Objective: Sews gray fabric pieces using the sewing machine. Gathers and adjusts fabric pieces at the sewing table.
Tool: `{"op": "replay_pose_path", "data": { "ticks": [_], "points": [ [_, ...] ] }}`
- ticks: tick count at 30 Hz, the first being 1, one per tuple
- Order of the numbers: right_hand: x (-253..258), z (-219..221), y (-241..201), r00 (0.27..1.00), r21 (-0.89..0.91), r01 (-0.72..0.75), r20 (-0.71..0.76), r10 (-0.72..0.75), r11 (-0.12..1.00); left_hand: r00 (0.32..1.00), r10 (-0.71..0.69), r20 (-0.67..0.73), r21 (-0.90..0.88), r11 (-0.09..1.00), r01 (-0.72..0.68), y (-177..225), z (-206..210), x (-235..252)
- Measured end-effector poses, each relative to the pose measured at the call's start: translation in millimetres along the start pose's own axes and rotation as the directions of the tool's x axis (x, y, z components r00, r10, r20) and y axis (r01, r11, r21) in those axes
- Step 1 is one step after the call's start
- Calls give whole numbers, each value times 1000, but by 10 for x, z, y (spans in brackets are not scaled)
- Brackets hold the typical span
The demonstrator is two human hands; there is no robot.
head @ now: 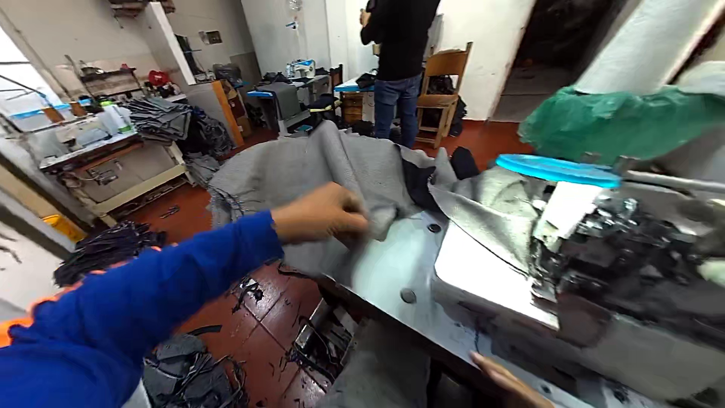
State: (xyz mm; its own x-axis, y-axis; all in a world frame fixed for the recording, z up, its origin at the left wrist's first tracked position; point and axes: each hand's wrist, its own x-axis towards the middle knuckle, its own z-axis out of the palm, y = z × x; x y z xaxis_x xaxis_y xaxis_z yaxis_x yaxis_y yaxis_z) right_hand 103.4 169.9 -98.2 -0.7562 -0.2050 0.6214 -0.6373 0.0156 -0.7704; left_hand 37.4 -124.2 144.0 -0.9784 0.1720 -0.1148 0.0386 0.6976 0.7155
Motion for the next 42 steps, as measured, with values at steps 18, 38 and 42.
{"op": "replay_pose_path", "data": {
  "ticks": [18,38,42],
  "points": [
    [-76,-1408,-350,923,-607,-382,-214,320,697,664,713,-227,572,649,-502,-327,1711,546],
    [189,-2899,-907,589,-949,-312,-158,793,42,631,758,-164,554,600,-577,-243,1779,1023],
    [442,-3014,-852,586,-882,-428,-108,803,194,616,766,-186,574,593,-565,-250,1794,1036]
  ]
}}
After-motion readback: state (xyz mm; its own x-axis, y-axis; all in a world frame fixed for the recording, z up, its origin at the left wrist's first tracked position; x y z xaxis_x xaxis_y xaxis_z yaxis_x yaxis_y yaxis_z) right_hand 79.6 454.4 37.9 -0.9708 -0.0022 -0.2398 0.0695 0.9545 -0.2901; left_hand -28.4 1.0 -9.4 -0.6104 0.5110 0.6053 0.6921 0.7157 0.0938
